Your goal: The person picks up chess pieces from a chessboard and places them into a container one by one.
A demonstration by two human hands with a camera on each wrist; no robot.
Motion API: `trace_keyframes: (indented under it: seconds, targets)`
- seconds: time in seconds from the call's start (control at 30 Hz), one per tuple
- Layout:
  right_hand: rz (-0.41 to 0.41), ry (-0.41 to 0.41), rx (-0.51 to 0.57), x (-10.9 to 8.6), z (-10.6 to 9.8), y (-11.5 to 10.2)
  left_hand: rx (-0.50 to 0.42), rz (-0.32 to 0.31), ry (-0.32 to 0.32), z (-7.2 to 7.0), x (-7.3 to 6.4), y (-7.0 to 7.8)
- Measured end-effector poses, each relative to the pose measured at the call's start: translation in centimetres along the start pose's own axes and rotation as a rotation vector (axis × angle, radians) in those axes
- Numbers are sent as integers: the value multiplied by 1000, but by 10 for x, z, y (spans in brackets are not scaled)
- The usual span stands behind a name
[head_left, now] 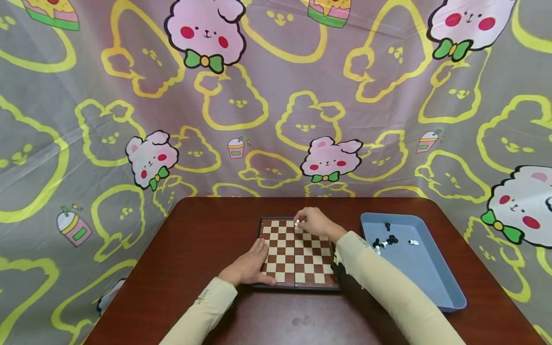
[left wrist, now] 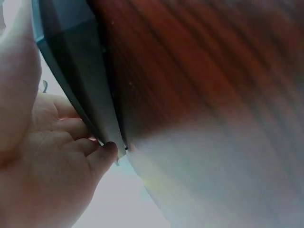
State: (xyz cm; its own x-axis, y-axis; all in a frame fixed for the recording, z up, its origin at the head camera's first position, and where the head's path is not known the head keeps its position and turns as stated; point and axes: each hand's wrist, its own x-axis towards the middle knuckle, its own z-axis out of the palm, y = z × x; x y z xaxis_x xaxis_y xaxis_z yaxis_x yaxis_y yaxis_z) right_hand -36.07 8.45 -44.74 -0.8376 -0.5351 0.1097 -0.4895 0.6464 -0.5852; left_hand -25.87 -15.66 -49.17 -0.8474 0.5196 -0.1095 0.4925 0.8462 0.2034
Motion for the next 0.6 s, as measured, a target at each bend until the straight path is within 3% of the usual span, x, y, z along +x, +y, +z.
trace_keyframes:
  seconds: [0.6]
  targets:
    - [2, 29, -56, -34, -46, 10, -2, 19, 3, -3, -1, 1]
